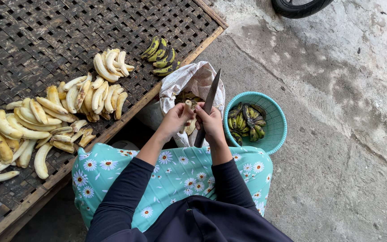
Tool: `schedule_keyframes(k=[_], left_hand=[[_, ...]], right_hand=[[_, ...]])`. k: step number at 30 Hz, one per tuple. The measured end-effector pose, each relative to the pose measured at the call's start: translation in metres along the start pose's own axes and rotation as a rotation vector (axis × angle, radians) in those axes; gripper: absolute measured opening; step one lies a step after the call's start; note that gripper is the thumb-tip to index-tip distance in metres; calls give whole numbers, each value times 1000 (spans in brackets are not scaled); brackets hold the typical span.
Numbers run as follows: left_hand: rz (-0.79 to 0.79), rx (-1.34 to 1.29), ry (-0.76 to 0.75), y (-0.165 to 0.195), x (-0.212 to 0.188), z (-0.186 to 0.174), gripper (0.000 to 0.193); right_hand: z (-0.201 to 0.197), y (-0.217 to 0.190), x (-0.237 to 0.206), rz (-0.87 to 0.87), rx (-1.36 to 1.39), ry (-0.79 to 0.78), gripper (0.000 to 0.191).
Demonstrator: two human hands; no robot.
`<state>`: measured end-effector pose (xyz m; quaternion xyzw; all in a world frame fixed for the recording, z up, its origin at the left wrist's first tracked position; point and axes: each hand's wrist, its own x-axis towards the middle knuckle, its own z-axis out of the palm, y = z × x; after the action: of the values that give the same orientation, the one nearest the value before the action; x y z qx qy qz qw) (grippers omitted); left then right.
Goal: The person sits on a mat and peels bananas one at a time with a knife, cutting the peel and pulling it off by hand. Peeled bananas are placed on a woven bamboo mat, peels are dropped into a paper-lined bag, and unpeeled bananas are taken from a blue basket.
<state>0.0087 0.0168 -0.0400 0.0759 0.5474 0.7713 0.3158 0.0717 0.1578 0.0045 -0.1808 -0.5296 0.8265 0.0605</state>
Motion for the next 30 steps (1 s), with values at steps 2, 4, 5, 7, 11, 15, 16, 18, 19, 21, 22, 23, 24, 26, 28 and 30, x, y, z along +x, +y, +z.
schedule_keyframes(k=[2,4,5,7,11,15,16,18,19,21,22,23,24,26,28,30], left_hand=[[76,122,-79,4,-1,-5,36],[19,-67,-183,12,-3,-9,37],[-10,-161,-236,16,-4,-11,38],[-149,-210,-243,24,-6,-16,39],[-161,-129,-211,23,-10,-10,42],[-58,-163,-36,12,-3,-3,35],[-74,-312,-12,11,-1,-6,35],[-65,-506,84,11,3,-13,33],[-36,-553,156,12,4,-18,30],[-4,-539,227,15,5,-25,28],[2,-475,226,16,5,-28,30],[8,-410,224,18,5,-29,33],[78,-143,171,20,4,-31,33],[216,390,67,24,1,-30,34],[297,361,61,26,-3,-25,42],[317,163,43,27,-4,-19,44]], right_hand=[[-4,-1,1,-29,-14,-3,16],[-7,-3,3,-49,-13,0,16],[-8,-4,4,-54,-5,6,16],[-12,-7,4,-46,17,14,17],[-13,-9,1,-5,91,-12,17],[-11,-4,-1,5,160,-13,17],[-11,-4,0,-23,203,-5,17],[-14,-7,1,-79,289,13,16],[-17,-10,3,-123,270,41,17],[-22,-16,5,-208,230,99,18],[-24,-18,6,-184,105,123,21],[-26,-20,6,-162,-20,146,25],[-27,-20,6,-140,-142,169,29],[-27,-18,5,-88,-116,139,33],[-26,-17,3,-50,-2,61,35],[-21,-16,1,-21,202,-64,37]])
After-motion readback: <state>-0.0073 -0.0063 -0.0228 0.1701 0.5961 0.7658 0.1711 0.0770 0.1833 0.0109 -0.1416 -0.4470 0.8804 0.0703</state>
